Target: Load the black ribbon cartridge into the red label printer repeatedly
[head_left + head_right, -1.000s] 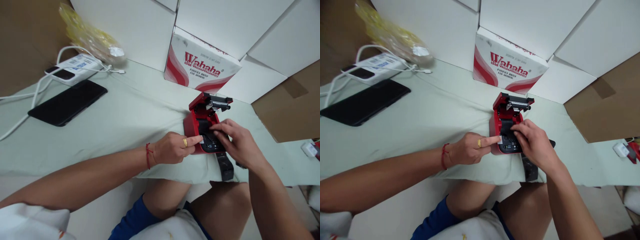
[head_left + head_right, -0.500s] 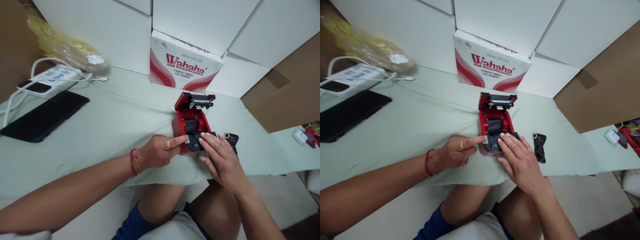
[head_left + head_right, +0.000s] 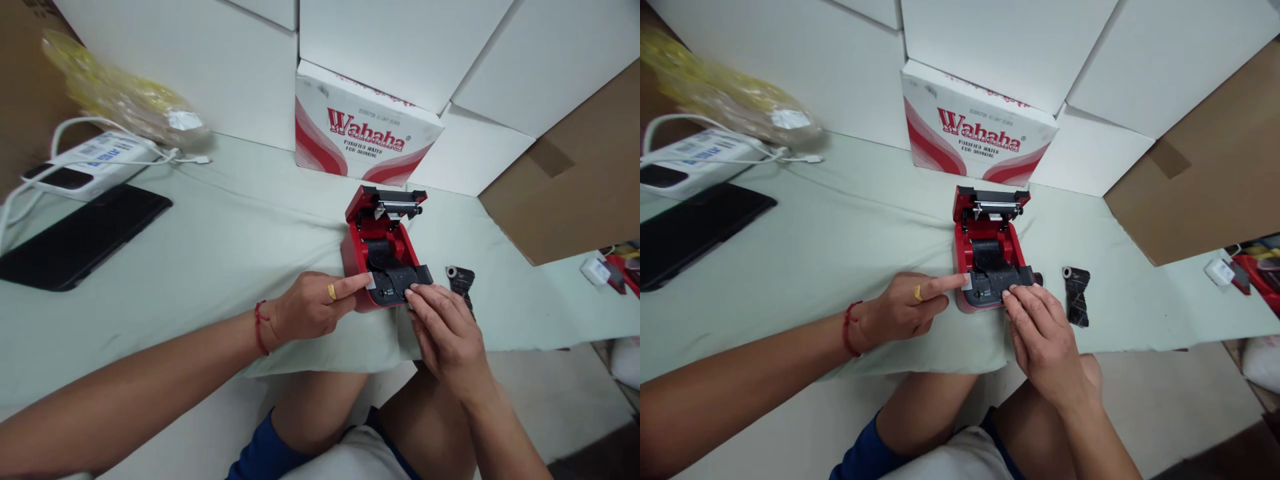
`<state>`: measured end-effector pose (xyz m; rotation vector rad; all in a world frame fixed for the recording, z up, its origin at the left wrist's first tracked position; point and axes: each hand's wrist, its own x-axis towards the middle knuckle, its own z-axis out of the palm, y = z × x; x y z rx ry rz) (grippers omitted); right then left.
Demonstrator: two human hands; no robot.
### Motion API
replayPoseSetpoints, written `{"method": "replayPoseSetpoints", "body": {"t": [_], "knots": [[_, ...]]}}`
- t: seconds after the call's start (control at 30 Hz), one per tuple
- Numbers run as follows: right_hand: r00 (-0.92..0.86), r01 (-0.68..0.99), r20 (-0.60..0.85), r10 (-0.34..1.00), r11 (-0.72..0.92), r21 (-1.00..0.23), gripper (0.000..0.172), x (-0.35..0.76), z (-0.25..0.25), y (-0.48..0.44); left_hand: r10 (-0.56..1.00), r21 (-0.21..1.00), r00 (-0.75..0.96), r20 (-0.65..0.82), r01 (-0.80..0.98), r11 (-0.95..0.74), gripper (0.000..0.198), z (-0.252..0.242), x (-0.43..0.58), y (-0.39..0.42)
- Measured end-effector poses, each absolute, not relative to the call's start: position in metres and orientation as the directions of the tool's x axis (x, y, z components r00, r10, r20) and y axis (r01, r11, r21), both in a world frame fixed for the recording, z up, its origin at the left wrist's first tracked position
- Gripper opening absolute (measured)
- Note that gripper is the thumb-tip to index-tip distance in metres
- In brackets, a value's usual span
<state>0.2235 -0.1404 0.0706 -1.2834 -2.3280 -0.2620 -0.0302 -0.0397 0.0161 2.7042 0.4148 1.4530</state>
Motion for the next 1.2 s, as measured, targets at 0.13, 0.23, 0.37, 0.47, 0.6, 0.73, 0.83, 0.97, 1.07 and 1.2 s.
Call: {"method": "replayPoseSetpoints", "body": {"t": [0.13, 0.23, 0.37, 0.47, 0.6, 0.73, 0.83, 0.97, 1.07, 1.2], "knots": [[-0.372, 0.886, 0.488, 0.790, 0.459, -0.068, 0.068, 0.224, 0.069, -0.144, 0.246, 0.147, 0.533, 0.809, 0.222, -0.964, 0.026, 0.019, -0.032, -0.040], [-0.348, 0.899, 0.478, 0.807, 0.432, -0.075, 0.068, 0.225, 0.066, -0.149, 0.246, 0.127, 0.539, 0.805, 0.248, -0.960, 0.027, 0.021, -0.031, -0.040], [-0.298, 0.897, 0.514, 0.804, 0.420, -0.139, 0.065, 0.226, 0.066, -0.156, 0.245, 0.117, 0.545, 0.802, 0.259, -0.959, 0.028, 0.022, -0.031, -0.040], [-0.231, 0.894, 0.581, 0.781, 0.406, -0.191, 0.059, 0.225, 0.069, -0.158, 0.245, 0.121, 0.542, 0.804, 0.254, -0.960, 0.027, 0.022, -0.032, -0.039], [-0.242, 0.889, 0.611, 0.754, 0.425, -0.172, 0.064, 0.221, 0.075, -0.152, 0.239, 0.124, 0.546, 0.803, 0.239, -0.963, 0.025, 0.020, -0.032, -0.039], [-0.459, 0.838, 0.456, 0.762, 0.543, -0.065, 0.071, 0.218, 0.078, -0.139, 0.243, 0.147, 0.533, 0.810, 0.216, -0.965, 0.025, 0.019, -0.032, -0.038], [-0.484, 0.844, 0.396, 0.781, 0.536, -0.027, 0.067, 0.223, 0.077, -0.135, 0.236, 0.144, 0.546, 0.804, 0.207, -0.968, 0.025, 0.020, -0.033, -0.039], [-0.465, 0.843, 0.425, 0.777, 0.536, -0.057, 0.067, 0.230, 0.072, -0.141, 0.275, 0.181, 0.529, 0.803, 0.222, -0.958, 0.024, 0.035, -0.035, -0.037], [-0.456, 0.847, 0.430, 0.779, 0.528, -0.058, 0.068, 0.230, 0.070, -0.145, 0.423, 0.322, 0.418, 0.804, 0.293, -0.900, 0.020, 0.059, -0.034, -0.025], [-0.424, 0.875, 0.417, 0.804, 0.482, -0.039, 0.066, 0.222, 0.072, -0.144, 0.677, 0.575, 0.200, 0.708, 0.393, -0.718, 0.015, 0.088, -0.026, 0.013]]}}
